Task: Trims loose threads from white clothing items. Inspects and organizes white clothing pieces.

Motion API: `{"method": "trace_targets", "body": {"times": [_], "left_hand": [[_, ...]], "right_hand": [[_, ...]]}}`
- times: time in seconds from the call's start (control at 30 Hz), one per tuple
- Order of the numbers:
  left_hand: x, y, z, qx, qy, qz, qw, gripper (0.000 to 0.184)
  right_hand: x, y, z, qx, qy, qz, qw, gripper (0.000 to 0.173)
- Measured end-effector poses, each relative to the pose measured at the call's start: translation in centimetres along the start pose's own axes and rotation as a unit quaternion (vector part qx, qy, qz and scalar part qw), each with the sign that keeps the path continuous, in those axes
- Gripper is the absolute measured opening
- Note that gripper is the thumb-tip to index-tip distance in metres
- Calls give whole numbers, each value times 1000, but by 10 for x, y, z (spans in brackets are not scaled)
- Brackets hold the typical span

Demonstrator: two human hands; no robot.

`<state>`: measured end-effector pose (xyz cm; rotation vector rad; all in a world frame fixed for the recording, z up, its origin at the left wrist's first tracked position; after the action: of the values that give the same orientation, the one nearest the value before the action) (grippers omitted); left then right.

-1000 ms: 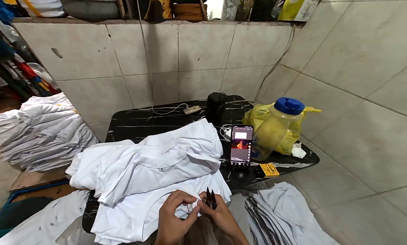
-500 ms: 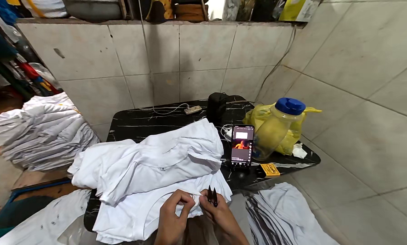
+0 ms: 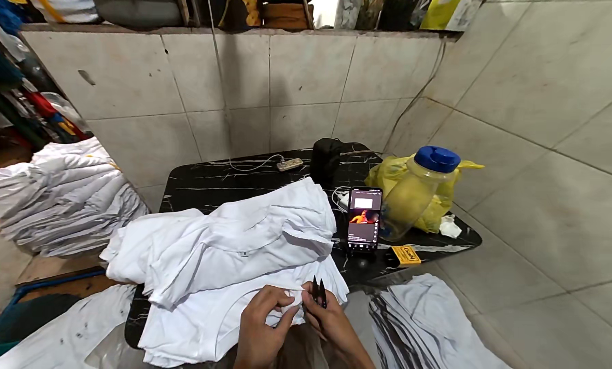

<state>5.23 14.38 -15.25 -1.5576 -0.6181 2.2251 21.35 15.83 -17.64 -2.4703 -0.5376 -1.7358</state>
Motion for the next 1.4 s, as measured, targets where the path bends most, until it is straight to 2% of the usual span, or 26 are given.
{"method": "trace_targets", "body": {"times": [0.13, 0.27, 0.4, 0.47, 0.57, 0.8, 0.93, 1.07, 1.17, 1.27, 1.3, 1.4], "left_hand": [[-3, -2, 3, -37, -9, -6, 999, 14], [0, -2, 4, -55, -68, 37, 995, 20], [3, -5, 8, -19, -2, 74, 997, 17], [5, -6, 11, 6, 34, 79, 996, 22], [7, -6, 11, 31, 37, 82, 995, 28], [6, -4, 9, 40, 30, 56, 997, 24], [1, -3, 7, 35, -36, 23, 998, 26], [-11, 2, 5, -17, -143, 4, 990, 29], [-23, 8, 19, -26, -317, 18, 948, 30], [-33, 17, 62, -42, -421, 74, 903, 48], [-33, 21, 81, -56, -433, 80, 896, 51], [-41, 32, 129, -57, -424, 119, 896, 41]], "right_hand": [[0, 0, 0, -10, 9, -5, 1000, 8], [0, 1, -1, -23, 7, -17, 1000, 9], [-1, 2, -2, -32, -18, -29, 999, 11], [-3, 1, -3, -32, -15, -30, 999, 10], [-2, 1, -3, -33, -8, -27, 999, 11], [-3, 2, -2, -29, -12, -25, 999, 12], [3, 0, -3, -64, 76, 46, 994, 19], [18, 3, -19, -115, 165, 108, 974, 33], [26, 11, -30, -159, 289, 191, 925, 18], [40, 28, -44, -208, 487, 241, 813, 13], [45, 32, -49, -202, 535, 217, 791, 16], [51, 32, -66, -130, 610, 70, 779, 27]]}}
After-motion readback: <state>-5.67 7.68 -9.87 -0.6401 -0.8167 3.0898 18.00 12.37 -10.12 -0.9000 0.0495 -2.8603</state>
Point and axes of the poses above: each hand's wrist, its own y-axis away from the middle knuckle, its own z-axis out of the back of the hand, x = y × z, the point moved 6 cm from there along -y, towards the middle knuckle, and after that the axes turned 1 degree about -z, right-handed, at the moved point
